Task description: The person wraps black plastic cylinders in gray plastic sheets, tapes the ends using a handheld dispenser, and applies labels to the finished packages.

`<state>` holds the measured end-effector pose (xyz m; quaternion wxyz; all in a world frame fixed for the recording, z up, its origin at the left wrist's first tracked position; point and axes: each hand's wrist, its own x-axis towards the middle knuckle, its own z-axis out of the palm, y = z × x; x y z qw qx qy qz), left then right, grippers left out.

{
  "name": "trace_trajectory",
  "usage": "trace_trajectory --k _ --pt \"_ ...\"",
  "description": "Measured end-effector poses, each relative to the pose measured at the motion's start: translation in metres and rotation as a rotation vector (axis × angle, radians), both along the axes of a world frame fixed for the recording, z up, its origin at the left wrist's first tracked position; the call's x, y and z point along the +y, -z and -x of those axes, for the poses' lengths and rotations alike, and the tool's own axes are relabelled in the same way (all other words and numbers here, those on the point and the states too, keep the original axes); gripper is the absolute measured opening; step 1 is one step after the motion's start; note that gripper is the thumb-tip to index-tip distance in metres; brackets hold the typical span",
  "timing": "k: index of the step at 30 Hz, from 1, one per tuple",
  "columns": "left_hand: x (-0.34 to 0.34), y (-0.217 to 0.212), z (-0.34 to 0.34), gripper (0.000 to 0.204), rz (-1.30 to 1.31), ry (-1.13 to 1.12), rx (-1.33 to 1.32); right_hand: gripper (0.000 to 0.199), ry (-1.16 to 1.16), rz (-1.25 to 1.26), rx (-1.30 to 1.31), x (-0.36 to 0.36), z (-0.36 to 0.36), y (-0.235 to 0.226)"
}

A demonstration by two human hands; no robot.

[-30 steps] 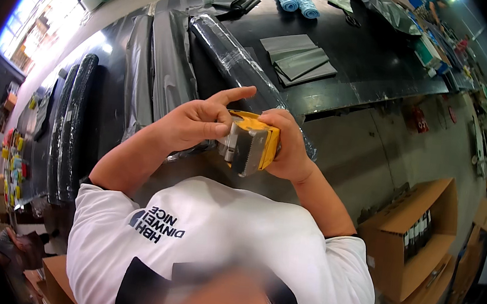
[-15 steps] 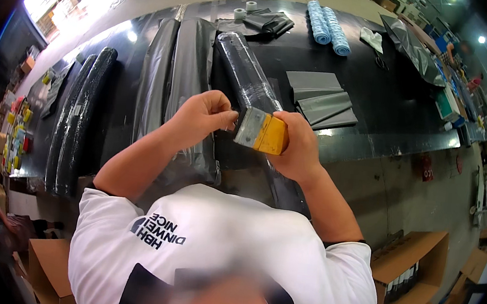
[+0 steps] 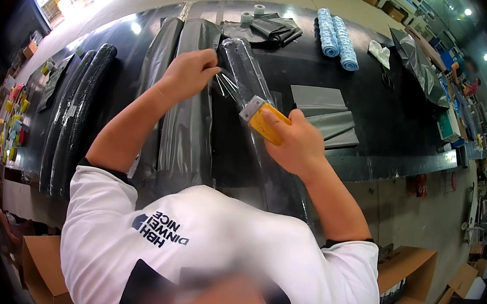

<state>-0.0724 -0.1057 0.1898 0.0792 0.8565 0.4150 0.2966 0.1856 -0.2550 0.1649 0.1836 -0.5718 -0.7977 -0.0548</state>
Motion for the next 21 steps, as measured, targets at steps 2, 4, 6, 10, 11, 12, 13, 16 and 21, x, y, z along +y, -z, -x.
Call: trace_trajectory --k 2,4,6,10,11,12,13,16,21 --pt "-0.004 -0.010 -0.024 0.014 -0.310 0.055 0.073 0.059 0.105 0.091 -0.002 0.022 0.012 -0.001" --pt "0.011 -0.012 -0.042 0.012 -0.589 0.143 0.250 0.057 0.203 0.175 0.000 0.053 0.022 -0.004" --pt "0.043 -0.013 -0.045 0.012 -0.756 0.214 0.401 0.057 0.284 0.259 0.004 0.094 0.031 -0.008" --pt "0.176 0.008 -0.025 0.019 -0.112 -0.034 0.319 0.049 0.334 0.503 -0.005 0.178 0.047 -0.026" --pt "0.203 0.016 -0.020 0.022 -0.001 -0.075 0.331 0.047 0.317 0.533 0.001 0.199 0.050 -0.024" --pt "0.227 0.029 -0.018 0.022 0.043 -0.094 0.322 0.046 0.302 0.565 0.001 0.220 0.051 -0.021" --pt "0.247 0.043 -0.016 0.022 0.088 -0.116 0.309 0.044 0.293 0.586 -0.018 0.239 0.055 -0.018" --pt "0.293 0.088 -0.021 0.019 0.216 -0.150 0.322 0.039 0.301 0.717 -0.087 0.282 0.066 -0.004" --pt "0.332 0.164 -0.028 0.021 0.199 -0.194 0.245 0.038 0.261 0.789 -0.203 0.331 0.077 0.013"
